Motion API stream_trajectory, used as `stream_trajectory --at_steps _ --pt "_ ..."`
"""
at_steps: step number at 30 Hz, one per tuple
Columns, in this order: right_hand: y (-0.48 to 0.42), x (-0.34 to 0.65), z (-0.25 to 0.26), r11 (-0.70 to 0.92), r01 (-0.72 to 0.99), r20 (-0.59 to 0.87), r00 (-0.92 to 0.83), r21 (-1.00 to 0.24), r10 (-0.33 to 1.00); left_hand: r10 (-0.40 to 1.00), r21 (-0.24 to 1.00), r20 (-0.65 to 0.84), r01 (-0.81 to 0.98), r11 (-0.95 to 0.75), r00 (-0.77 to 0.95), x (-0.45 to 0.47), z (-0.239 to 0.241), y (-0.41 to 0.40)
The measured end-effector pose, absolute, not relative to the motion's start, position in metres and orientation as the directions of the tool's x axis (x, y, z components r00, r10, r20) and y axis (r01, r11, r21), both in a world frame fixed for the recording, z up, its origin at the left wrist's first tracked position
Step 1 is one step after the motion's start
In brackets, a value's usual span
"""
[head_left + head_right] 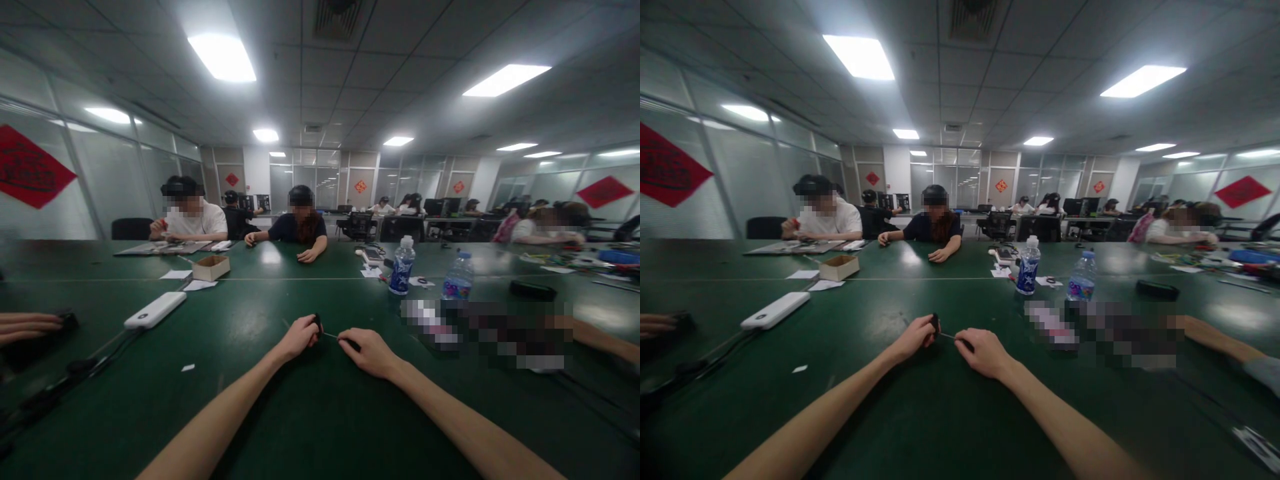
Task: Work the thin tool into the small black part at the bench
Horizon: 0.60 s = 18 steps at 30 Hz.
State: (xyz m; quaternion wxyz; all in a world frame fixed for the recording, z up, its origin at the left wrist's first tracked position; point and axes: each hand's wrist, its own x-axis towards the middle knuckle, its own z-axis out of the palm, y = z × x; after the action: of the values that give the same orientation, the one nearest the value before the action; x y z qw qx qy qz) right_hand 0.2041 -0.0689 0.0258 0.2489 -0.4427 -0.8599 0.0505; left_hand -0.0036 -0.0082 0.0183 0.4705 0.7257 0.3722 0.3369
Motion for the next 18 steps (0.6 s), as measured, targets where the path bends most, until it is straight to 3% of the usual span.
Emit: stream_trajectory --at_steps 18 --pt "-0.0697 0.2042 0.0278 0.598 0.728 0.368 -0.483 -0.334 0.794 0.858 0.924 0.141 0.247 -0.294 0.494 -0.0042 0.0172 -0.0075"
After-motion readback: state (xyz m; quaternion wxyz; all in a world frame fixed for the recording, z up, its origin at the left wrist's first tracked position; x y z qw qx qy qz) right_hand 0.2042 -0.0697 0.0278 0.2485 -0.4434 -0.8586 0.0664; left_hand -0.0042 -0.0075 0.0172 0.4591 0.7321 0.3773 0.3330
